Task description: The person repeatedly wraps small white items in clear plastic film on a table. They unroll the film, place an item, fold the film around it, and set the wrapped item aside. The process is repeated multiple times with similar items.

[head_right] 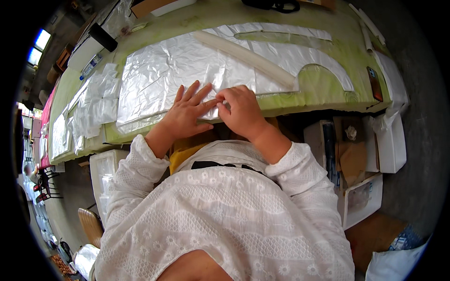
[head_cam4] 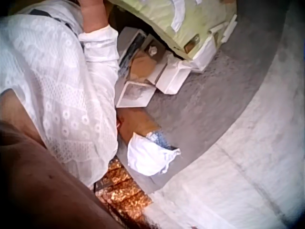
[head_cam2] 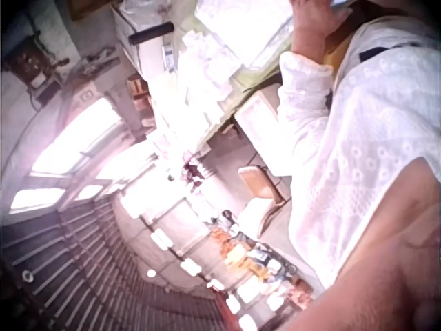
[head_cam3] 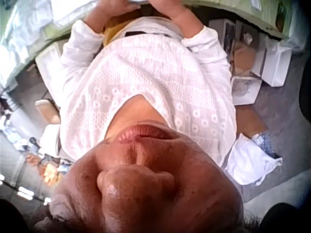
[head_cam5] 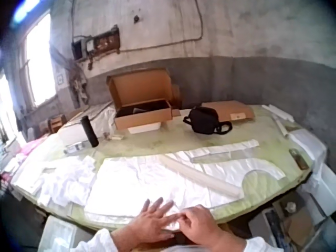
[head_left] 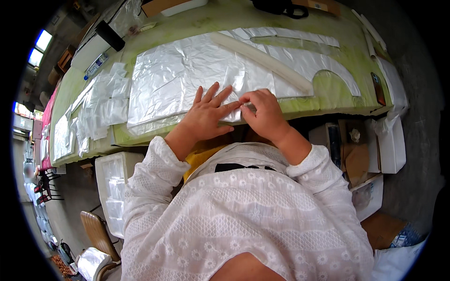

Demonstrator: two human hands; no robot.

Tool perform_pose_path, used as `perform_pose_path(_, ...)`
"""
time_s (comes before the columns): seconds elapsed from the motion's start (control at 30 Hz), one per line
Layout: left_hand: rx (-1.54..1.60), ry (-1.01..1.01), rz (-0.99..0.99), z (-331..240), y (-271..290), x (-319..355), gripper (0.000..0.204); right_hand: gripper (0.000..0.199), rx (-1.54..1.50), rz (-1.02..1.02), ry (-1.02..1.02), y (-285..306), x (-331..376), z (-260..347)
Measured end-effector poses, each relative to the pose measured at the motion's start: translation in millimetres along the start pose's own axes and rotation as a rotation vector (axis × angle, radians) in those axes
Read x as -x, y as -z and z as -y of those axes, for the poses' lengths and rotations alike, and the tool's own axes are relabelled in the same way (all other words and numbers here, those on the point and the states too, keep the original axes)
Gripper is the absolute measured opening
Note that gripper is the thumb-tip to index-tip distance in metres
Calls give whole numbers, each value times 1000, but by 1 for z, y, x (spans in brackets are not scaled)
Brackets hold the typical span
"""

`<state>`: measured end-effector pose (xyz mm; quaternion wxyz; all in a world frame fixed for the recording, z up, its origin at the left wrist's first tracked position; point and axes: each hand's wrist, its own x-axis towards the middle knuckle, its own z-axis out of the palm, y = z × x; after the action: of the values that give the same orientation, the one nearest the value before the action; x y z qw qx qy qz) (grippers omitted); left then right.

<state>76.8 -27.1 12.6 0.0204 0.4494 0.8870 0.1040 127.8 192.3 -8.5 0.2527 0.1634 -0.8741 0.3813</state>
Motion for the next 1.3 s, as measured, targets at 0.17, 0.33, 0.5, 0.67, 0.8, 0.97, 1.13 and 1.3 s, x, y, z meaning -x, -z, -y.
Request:
perform_pose_path(0.17,159,91,-45,8,-1,-5,77,35,74,140,136,2,-11,-29)
perform_pose_path(0.33,266,118,-306,23,-20,-15,48,35,76,174,108,1,-13,-33)
perform_pose_path(0.5,333,258,-389,27,-24,-36,24,33,149,153,67,-5,-24,-38)
perform_pose_path(0.67,284,459,-310,17,-16,-46,22,27,171,39,98,-9,-27,-32)
perform_pose_path(0.8,240,434,-328,21,-23,-46,24,20,194,18,61,-14,-26,-40)
perform_pose_path(0.97,273,387,-379,18,-17,-39,24,13,236,17,-2,-19,-28,-49)
perform_pose_path(1.13,299,425,-514,21,-30,-46,27,17,328,-3,-70,-24,-31,-47)
perform_pose_path(1.3,170,479,-486,16,-26,-50,27,21,457,34,-138,-30,-37,-46)
